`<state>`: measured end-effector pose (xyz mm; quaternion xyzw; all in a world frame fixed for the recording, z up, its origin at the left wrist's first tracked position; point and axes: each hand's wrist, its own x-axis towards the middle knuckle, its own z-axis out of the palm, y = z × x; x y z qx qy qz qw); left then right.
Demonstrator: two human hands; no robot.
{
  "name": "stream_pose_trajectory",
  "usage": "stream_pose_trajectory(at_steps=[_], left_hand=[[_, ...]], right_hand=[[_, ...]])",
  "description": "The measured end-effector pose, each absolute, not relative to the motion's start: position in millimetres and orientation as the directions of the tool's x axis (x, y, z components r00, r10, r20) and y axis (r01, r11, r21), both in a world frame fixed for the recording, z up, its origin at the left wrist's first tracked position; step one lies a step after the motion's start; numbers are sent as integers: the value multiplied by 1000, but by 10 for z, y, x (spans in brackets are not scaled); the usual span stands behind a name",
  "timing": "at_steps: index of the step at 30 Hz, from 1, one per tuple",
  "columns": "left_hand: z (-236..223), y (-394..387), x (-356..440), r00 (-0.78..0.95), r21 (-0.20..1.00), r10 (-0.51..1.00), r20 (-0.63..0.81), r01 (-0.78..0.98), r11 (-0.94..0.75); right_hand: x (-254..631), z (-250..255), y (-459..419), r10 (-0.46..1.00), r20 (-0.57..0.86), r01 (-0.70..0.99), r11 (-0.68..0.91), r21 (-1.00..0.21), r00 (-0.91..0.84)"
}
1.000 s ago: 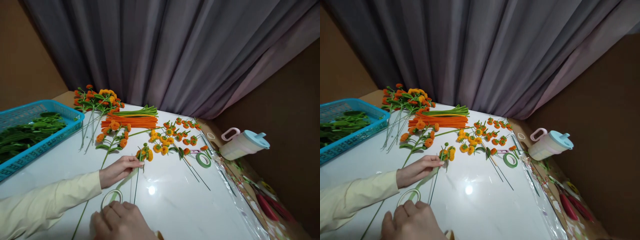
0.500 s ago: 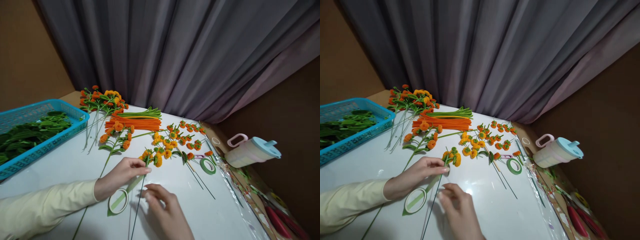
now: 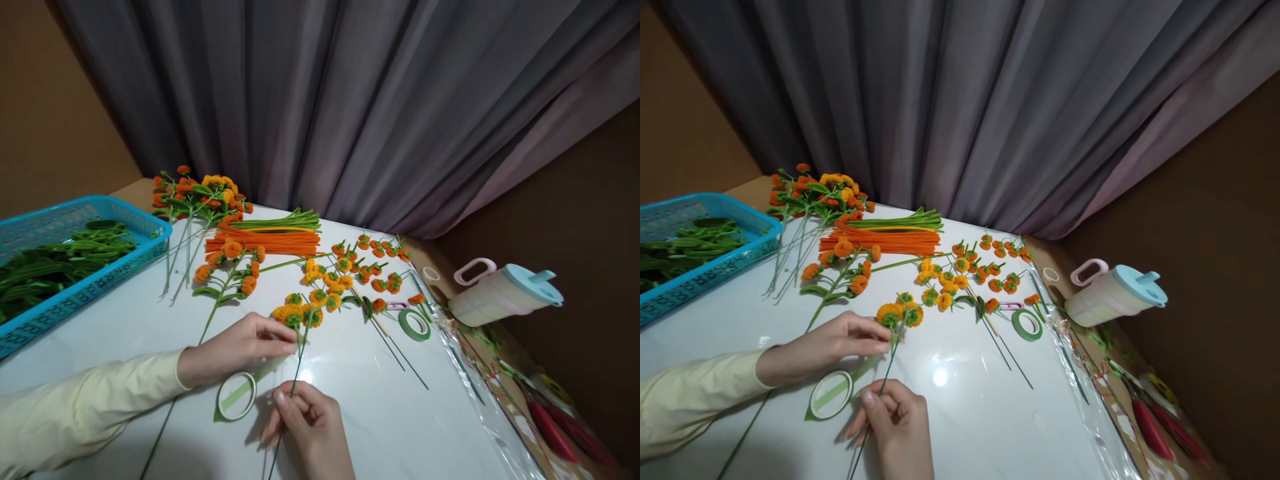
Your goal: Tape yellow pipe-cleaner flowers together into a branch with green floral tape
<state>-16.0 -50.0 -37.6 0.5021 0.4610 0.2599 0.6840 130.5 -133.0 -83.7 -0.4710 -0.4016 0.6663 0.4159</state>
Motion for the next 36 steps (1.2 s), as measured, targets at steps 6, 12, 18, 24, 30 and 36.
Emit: stream_pose_trajectory(at_steps=[6, 12, 18, 24, 30, 36], left_hand=[[-419, -536, -141, 447, 930, 821, -355, 84, 357], [-399, -480, -174, 474, 953, 828, -299, 99, 288], [-344, -290, -315, 576, 914, 760, -302, 402, 59], [-171, -146, -469, 454, 848, 887, -82, 499, -177], [249, -19, -345, 659, 826, 747, 88, 371, -425], [348, 349, -149, 909, 822, 416, 0, 237, -518]], right_hand=[[1314, -811, -1327, 936, -274, -161, -312, -936, -222], [1362, -797, -1311, 941, -248, -180, -291, -940, -228], [1412, -760, -1287, 953, -206, -190, -250, -950, -224], [1483, -736, -1284, 962, -183, -180, -220, -959, -203], [1481, -705, -1288, 954, -176, -193, -225, -955, -241], [1482, -702, -1276, 957, -166, -214, -219, -952, -240]])
